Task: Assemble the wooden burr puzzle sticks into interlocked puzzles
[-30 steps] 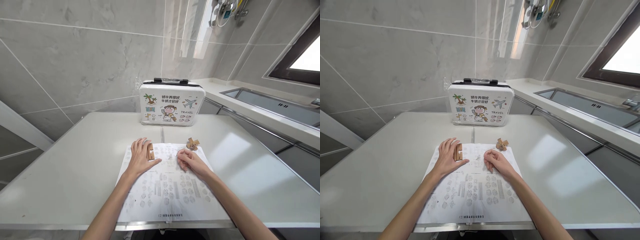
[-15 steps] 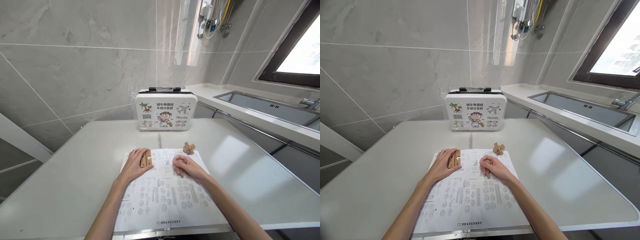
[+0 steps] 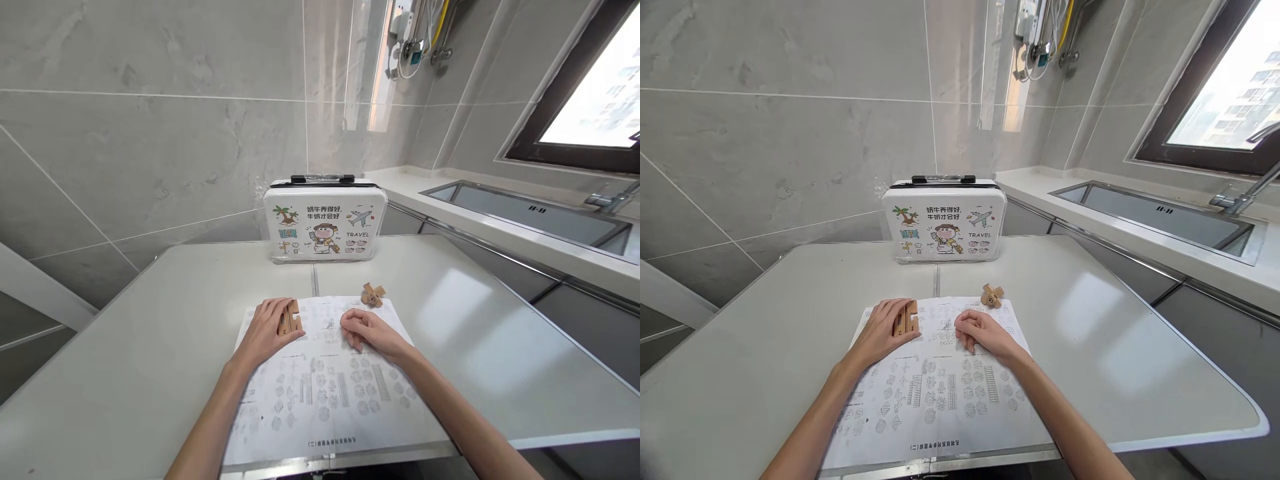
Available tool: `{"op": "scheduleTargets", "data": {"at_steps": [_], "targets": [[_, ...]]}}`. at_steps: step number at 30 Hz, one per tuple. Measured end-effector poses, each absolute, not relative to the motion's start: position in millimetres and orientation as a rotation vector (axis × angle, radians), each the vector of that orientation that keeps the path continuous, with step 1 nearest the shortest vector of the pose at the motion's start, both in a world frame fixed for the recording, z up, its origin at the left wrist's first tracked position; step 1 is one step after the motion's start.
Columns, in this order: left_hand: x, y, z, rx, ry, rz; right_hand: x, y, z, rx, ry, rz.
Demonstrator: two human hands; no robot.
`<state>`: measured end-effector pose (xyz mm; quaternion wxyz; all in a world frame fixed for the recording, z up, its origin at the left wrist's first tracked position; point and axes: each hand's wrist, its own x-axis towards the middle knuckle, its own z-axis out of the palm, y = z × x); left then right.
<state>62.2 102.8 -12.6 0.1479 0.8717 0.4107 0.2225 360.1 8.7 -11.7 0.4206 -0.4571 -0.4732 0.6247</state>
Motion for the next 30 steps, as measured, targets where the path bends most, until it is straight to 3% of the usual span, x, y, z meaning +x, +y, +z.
{"op": "scheduleTargets", "data": {"at_steps": [11, 20, 30], "targets": [[66, 100, -18, 2.532, 1.23, 0.619, 358, 6, -2, -1.155, -1.196, 1.572], [98, 74, -12, 2.58, 0.91, 0.561, 348, 3, -9, -1.302, -1.335, 1.497], [92, 74, -8, 2.462, 0.751, 0.473, 337, -5, -18, -1.433, -1.873, 0.85]]}}
